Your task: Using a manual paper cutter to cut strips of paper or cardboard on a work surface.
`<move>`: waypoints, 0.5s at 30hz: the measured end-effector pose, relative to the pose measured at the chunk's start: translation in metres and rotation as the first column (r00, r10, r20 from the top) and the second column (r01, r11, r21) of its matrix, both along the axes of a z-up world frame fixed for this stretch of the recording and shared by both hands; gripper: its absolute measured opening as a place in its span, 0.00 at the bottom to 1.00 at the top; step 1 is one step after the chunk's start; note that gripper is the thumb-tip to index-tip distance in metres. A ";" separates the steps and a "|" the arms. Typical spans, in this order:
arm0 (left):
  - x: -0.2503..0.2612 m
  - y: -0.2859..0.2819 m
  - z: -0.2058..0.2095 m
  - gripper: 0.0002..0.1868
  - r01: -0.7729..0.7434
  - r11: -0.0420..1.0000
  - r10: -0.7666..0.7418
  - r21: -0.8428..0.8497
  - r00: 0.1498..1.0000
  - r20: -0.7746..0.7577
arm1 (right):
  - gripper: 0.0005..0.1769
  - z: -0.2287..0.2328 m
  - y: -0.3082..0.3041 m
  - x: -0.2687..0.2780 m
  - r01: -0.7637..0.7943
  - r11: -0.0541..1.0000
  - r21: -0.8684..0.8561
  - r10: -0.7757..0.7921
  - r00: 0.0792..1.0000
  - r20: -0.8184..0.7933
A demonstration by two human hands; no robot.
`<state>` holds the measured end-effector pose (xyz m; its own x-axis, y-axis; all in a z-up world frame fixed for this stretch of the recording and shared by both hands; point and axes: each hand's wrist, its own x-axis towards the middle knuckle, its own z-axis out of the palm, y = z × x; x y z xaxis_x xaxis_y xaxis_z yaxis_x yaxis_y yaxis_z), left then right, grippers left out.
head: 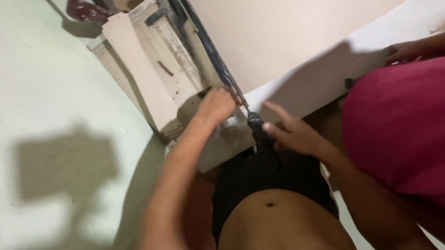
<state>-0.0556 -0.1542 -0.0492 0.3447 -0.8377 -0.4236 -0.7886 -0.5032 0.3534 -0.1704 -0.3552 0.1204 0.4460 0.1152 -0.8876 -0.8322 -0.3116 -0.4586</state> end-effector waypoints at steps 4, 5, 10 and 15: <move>-0.010 0.052 0.045 0.09 0.103 0.994 -0.105 0.017 0.988 0.111 | 0.38 -0.019 -0.017 -0.003 -0.066 0.995 -0.081 0.073 0.994 0.078; -0.006 0.066 0.046 0.11 0.083 0.987 -0.109 0.140 0.975 0.193 | 0.38 -0.032 -0.022 -0.007 -0.024 0.997 -0.074 0.030 0.996 0.081; 0.046 0.118 0.054 0.17 0.032 0.918 -0.127 0.395 0.968 0.217 | 0.35 -0.065 -0.028 -0.012 0.135 0.983 -0.123 -0.123 0.987 0.105; 0.069 0.146 0.031 0.08 -0.087 0.923 0.000 0.375 0.974 0.226 | 0.43 -0.124 -0.044 -0.016 0.440 0.895 -0.068 -0.433 0.896 0.094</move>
<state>0.0133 -0.0078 -0.0184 0.4973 -0.6101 -0.6168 -0.7981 -0.6005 -0.0495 -0.1859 -0.3993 -0.0040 0.4985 -0.1811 -0.8478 -0.8582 0.0347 -0.5121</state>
